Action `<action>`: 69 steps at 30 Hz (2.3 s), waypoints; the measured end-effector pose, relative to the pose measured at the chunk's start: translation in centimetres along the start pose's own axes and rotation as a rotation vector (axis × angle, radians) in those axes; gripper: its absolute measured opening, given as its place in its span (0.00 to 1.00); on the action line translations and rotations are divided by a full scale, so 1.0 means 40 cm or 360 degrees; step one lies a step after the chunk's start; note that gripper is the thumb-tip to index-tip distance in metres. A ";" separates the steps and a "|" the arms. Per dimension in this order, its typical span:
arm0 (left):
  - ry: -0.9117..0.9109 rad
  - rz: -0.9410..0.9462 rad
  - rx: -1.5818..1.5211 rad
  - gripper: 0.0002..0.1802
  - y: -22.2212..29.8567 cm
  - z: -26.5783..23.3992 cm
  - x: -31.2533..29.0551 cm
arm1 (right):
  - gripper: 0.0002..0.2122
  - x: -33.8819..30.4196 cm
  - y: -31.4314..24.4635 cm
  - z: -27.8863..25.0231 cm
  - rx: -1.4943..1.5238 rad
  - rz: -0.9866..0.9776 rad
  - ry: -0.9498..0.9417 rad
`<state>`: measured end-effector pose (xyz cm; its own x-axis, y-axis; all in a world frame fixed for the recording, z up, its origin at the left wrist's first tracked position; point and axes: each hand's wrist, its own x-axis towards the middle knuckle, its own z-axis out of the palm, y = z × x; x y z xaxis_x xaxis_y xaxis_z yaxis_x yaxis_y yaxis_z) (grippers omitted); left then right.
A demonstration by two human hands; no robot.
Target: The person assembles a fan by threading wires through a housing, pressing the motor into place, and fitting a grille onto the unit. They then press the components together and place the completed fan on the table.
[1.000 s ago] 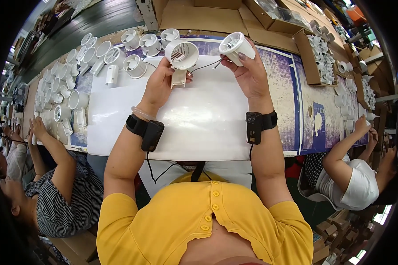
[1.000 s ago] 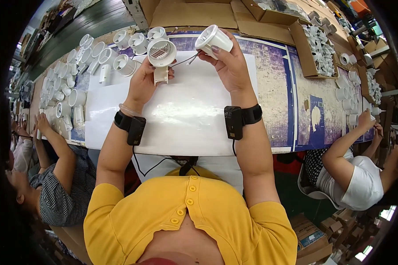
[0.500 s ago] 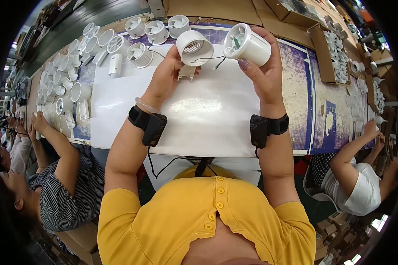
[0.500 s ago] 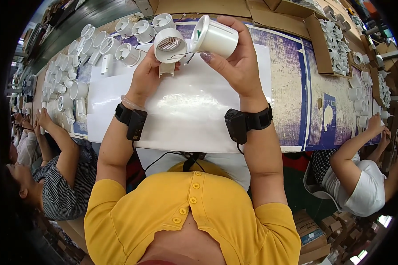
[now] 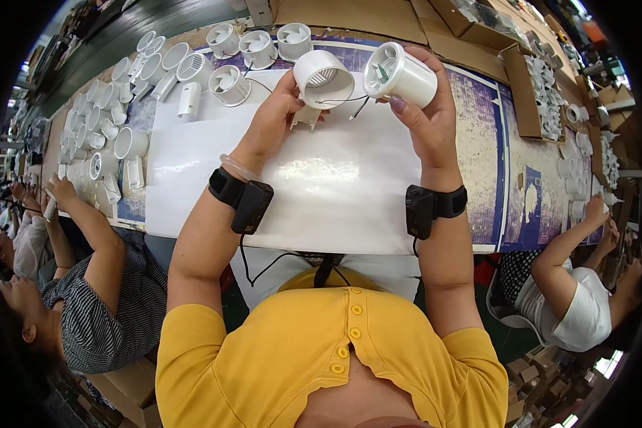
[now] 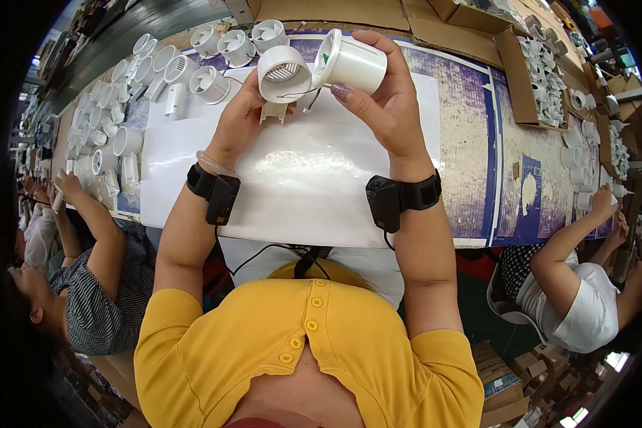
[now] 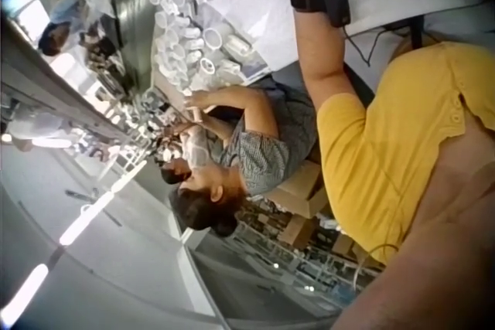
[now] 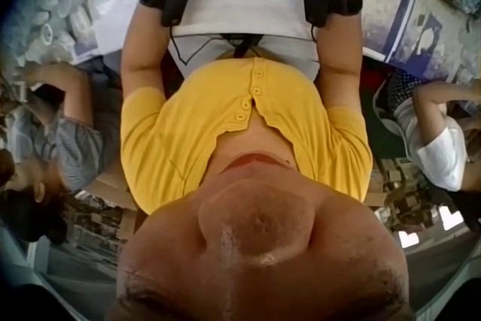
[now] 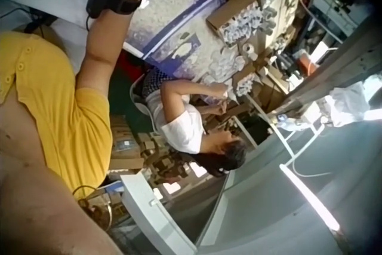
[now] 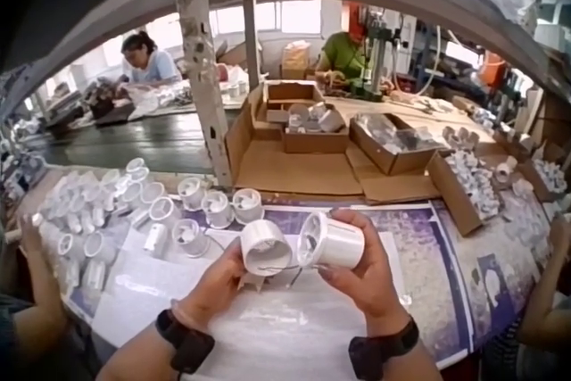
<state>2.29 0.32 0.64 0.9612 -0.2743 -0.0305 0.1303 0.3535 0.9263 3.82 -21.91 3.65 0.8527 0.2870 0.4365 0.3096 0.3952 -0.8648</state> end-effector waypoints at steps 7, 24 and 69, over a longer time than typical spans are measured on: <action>-0.0040 0.0013 -0.0029 0.33 -0.007 -0.003 0.003 | 0.27 0.008 0.012 0.019 -0.0085 0.0037 0.0058; 0.0087 -0.0029 0.0013 0.24 -0.004 -0.006 0.006 | 0.32 0.011 0.063 0.020 -0.0555 0.0190 0.0252; 0.0077 0.0023 0.0663 0.24 -0.023 0.009 0.004 | 0.06 0.000 0.111 0.040 -0.1750 -0.0031 -0.0103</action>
<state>2.22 -0.36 -0.07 0.9738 -0.2261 -0.0248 0.0168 -0.0375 0.9992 4.51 -18.77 0.21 0.8298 0.3473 0.4368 0.5559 -0.5832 -0.5923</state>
